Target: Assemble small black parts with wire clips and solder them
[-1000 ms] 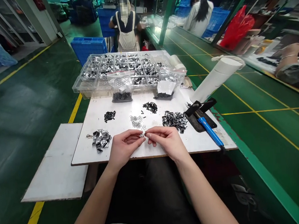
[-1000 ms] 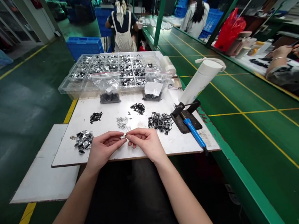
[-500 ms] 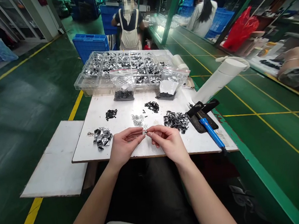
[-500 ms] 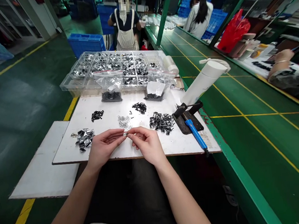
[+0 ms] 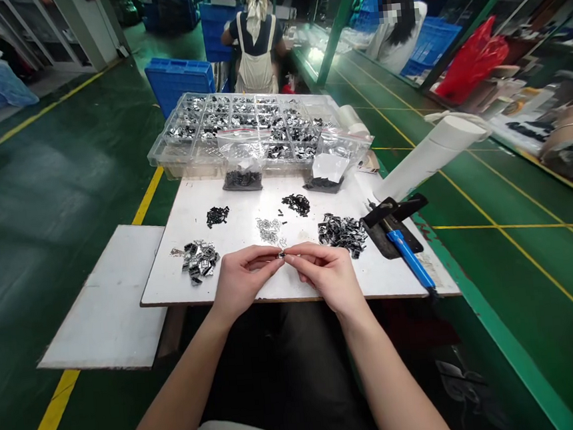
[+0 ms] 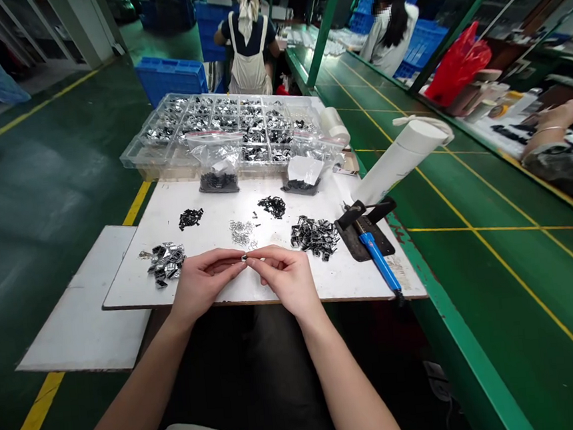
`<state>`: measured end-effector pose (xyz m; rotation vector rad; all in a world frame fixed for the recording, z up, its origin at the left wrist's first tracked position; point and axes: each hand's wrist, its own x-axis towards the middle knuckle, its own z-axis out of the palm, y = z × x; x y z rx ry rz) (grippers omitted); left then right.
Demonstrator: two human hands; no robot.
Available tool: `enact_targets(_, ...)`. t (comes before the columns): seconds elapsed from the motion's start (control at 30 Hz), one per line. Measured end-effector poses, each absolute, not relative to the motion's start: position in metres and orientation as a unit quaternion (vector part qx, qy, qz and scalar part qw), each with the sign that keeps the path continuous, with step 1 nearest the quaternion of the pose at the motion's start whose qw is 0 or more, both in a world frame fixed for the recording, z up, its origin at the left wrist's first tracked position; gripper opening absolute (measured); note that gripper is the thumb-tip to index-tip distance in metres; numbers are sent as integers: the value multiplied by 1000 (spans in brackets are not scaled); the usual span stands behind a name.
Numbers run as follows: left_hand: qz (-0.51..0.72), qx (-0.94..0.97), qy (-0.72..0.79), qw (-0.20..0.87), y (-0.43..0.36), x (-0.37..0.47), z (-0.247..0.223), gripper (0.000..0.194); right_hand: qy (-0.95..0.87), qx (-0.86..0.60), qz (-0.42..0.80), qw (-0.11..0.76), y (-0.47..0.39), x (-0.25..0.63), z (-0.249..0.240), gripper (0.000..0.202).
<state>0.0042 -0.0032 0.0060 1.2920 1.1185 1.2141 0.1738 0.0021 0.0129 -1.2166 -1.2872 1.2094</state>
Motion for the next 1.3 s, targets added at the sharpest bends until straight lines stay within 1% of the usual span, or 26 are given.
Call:
enact_targets(0.23,510,563,449,471,-4,4,7,15,-505,-501,514,480,3,175,10,25)
enact_targets(0.47,514,603,446,416,-5,5,5,12,-494,-498,532,474,5,177,7,25)
enact_targets(0.73,504,649,440,362,-5,4,5,14,-492,-506,530,469,6,176,4,24)
enact_targets(1.0,522,611,419,423,-4,4,2,15,-505,-495,535,461,4,175,4,21)
enact_targets(1.1,519,601,415,445,-5,5,2,16,-484,-481,569,459,4,175,5,21)
enact_targets(1.2,509,612,409,446,-6,5,4,13,-451,-459,616,454,4,175,5,22)
enact_targets(1.3,507,601,417,457,-5,5,5,11,-439,-448,622,468,3,175,6,26)
